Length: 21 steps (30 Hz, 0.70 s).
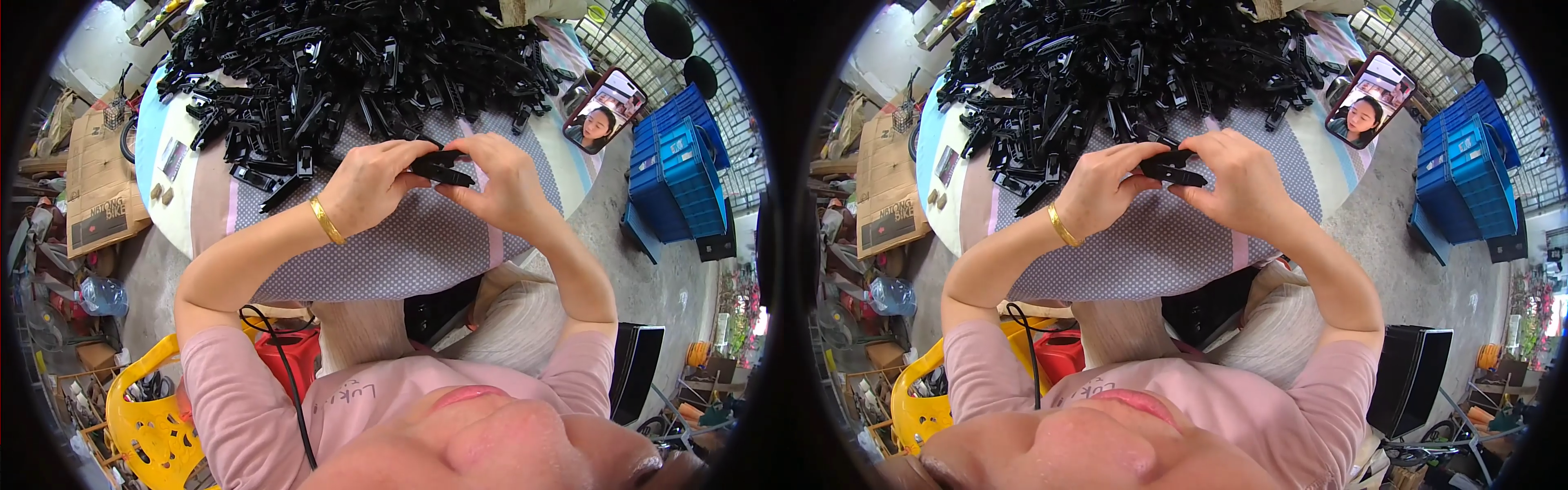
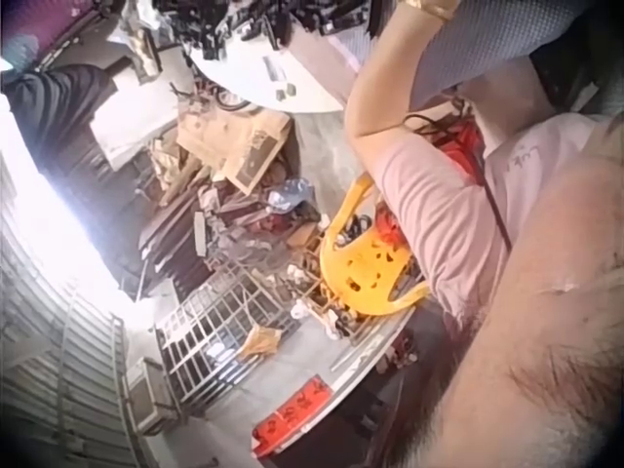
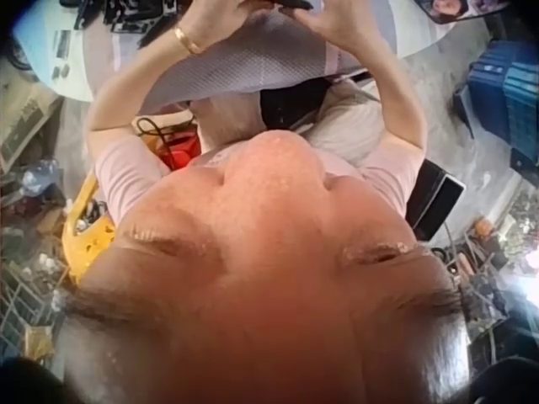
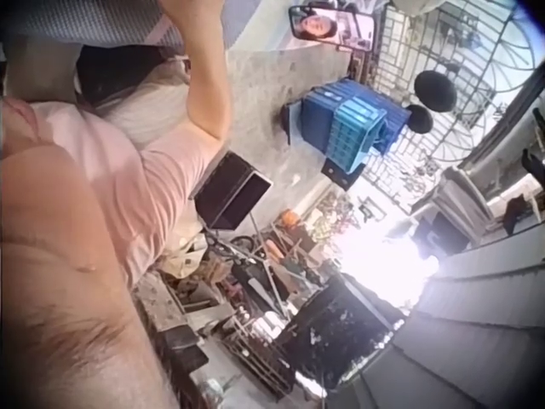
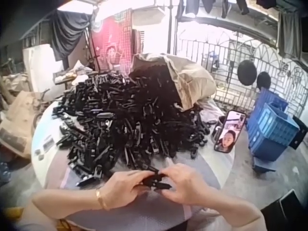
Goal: Assembling small black plastic components at a manufacturing workstation.
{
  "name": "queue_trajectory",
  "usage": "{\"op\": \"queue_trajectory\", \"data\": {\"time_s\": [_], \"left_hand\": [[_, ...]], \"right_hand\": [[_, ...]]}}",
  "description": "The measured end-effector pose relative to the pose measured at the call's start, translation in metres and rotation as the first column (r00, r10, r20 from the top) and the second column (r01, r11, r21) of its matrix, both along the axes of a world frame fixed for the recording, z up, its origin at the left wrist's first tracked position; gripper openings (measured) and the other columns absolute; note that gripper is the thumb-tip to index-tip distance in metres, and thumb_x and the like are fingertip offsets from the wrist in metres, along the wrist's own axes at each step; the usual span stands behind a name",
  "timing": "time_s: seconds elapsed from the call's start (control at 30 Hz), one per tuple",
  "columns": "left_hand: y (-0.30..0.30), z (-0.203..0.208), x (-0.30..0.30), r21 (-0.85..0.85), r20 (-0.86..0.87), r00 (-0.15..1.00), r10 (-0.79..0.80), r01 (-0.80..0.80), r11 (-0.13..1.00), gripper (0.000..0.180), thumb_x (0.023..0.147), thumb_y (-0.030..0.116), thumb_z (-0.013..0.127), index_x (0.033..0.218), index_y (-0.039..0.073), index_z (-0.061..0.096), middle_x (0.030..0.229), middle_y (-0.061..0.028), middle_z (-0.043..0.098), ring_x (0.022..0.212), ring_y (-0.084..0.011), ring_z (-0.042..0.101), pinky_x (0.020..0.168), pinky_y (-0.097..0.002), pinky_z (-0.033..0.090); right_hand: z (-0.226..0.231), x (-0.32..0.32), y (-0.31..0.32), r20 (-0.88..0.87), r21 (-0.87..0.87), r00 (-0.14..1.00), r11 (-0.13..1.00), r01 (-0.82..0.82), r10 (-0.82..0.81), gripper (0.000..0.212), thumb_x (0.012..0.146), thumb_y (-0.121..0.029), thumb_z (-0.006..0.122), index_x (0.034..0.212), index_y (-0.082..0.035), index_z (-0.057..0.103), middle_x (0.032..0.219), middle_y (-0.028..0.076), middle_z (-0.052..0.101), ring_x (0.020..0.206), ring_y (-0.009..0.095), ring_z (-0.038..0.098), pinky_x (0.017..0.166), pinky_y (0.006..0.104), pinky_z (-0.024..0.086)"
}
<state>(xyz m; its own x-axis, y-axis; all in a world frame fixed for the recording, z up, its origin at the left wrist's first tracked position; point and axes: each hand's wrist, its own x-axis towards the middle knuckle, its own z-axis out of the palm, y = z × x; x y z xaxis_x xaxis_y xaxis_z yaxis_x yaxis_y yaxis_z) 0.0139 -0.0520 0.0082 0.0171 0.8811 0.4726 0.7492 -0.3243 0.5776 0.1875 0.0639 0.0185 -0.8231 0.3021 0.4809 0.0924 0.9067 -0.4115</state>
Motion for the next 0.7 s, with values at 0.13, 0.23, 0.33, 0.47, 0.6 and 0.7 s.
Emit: {"op": "queue_trajectory", "data": {"time_s": [0.13,0.23,0.33,0.47,0.6,0.7], "left_hand": [[0.000,0.001,0.001,0.001,-0.033,0.999,-0.035,0.035,0.999,0.030,0.074,0.007,0.066,0.103,0.003,0.060,0.090,-0.0143,0.064,0.075,-0.0296,0.063,0.066,-0.0334,0.051],[-0.001,0.003,0.003,-0.079,0.009,0.997,-0.074,0.074,0.994,0.032,0.074,0.009,0.069,0.105,0.001,0.061,0.092,-0.0132,0.065,0.077,-0.0263,0.065,0.069,-0.0317,0.052],[0.000,0.014,-0.001,-0.403,0.063,0.970,-0.236,0.241,0.883,0.043,0.076,0.027,0.070,0.109,0.003,0.060,0.103,-0.0131,0.063,0.093,-0.0259,0.060,0.081,-0.0347,0.048],[0.004,-0.002,-0.004,-0.112,-0.129,0.946,-0.297,0.283,0.952,0.044,0.083,0.029,0.062,0.118,0.003,0.054,0.126,-0.0121,0.051,0.118,-0.0296,0.039,0.098,-0.0397,0.035],[0.018,-0.015,-0.010,0.109,-0.575,0.815,0.077,-0.017,0.994,0.036,0.083,0.012,0.055,0.118,0.005,0.055,0.127,-0.0092,0.051,0.117,-0.0257,0.042,0.101,-0.0382,0.030],[0.021,-0.022,-0.018,0.098,-0.598,0.801,0.034,0.031,0.995,0.035,0.081,0.008,0.053,0.115,0.005,0.056,0.117,-0.0085,0.054,0.113,-0.0231,0.045,0.099,-0.0371,0.033]], "right_hand": [[-0.006,0.003,-0.001,-0.066,0.020,0.998,1.000,-0.014,0.015,0.034,0.063,-0.016,0.077,0.089,0.000,0.063,0.079,0.012,0.064,0.073,0.029,0.061,0.066,0.0338,0.048],[-0.002,0.010,-0.002,-0.037,-0.010,0.999,1.000,-0.030,0.029,0.029,0.064,-0.015,0.076,0.086,0.000,0.065,0.074,0.011,0.063,0.069,0.027,0.061,0.063,0.0326,0.047],[0.020,0.027,0.004,0.184,-0.197,0.971,0.973,-0.117,0.154,0.027,0.064,-0.016,0.076,0.084,-0.001,0.065,0.073,0.011,0.063,0.068,0.026,0.061,0.061,0.0320,0.047],[0.038,0.053,0.010,0.500,-0.380,0.755,0.891,-0.249,0.425,0.028,0.064,-0.021,0.076,0.084,-0.004,0.066,0.074,0.011,0.064,0.068,0.025,0.062,0.060,0.0324,0.046],[0.044,0.056,-0.001,0.671,-0.299,0.614,0.909,-0.290,0.416,0.029,0.064,-0.026,0.075,0.085,-0.007,0.067,0.073,0.009,0.065,0.069,0.024,0.063,0.062,0.0339,0.047],[0.045,0.056,0.002,0.679,-0.320,0.593,0.902,-0.290,0.432,0.028,0.067,-0.027,0.074,0.087,-0.008,0.068,0.074,0.008,0.065,0.069,0.023,0.063,0.062,0.0330,0.047]]}}
